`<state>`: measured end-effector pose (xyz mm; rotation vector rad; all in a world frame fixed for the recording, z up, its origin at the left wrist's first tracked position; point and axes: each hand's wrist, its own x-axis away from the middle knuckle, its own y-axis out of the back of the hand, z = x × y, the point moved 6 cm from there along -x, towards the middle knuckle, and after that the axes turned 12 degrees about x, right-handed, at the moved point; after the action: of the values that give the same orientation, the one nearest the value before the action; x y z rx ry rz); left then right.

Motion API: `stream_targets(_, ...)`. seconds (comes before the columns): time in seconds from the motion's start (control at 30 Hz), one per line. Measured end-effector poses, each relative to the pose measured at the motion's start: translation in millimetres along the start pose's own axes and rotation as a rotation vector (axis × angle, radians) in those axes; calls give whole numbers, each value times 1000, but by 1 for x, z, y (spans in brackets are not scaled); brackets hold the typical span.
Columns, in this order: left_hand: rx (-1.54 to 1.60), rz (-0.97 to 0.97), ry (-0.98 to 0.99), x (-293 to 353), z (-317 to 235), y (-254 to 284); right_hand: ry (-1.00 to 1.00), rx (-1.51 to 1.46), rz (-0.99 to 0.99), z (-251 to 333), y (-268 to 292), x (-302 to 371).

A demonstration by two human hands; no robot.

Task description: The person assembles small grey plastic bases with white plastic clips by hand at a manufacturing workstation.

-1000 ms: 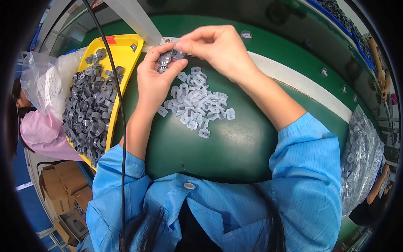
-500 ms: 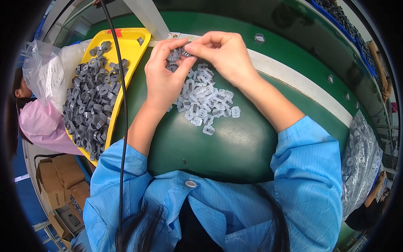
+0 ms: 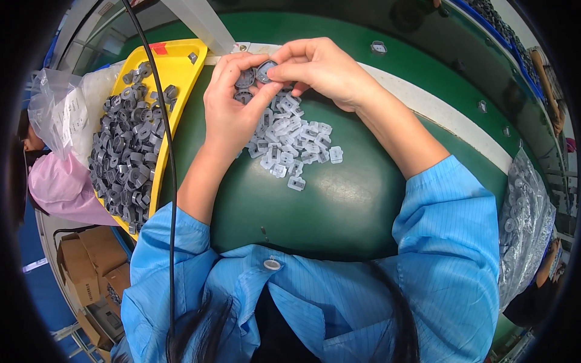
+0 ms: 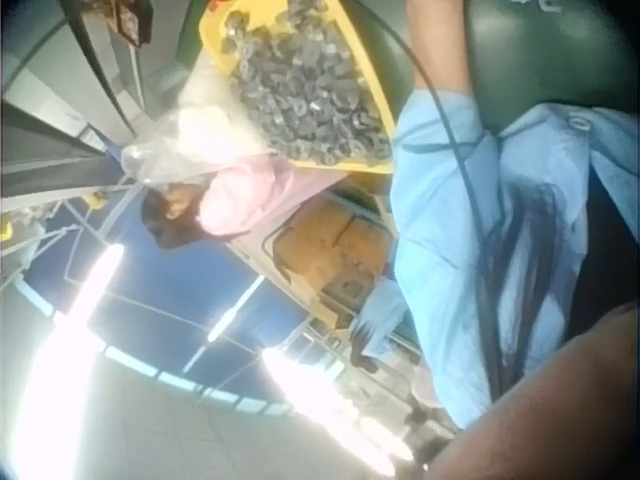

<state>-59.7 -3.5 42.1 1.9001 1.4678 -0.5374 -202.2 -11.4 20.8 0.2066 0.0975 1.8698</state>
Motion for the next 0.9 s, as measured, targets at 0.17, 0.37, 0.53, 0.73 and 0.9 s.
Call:
stream_targets(0.17,-51,-15,-59,2,-10,-1,51,19,-37,9,-5,1)
stream_targets(0.37,65,88,-14,2,-8,0,-10,-9,15,2,-2,2)
stream_targets(0.53,110,351,-10,0,-12,-2,-44,149,178,10,3,9)
stream_targets(0.73,49,213,-35,-5,-14,6,-20,21,78,16,4,7)
stream_targets(0.9,101,115,-19,-5,-13,5,-13,-295,104,3,5,4)
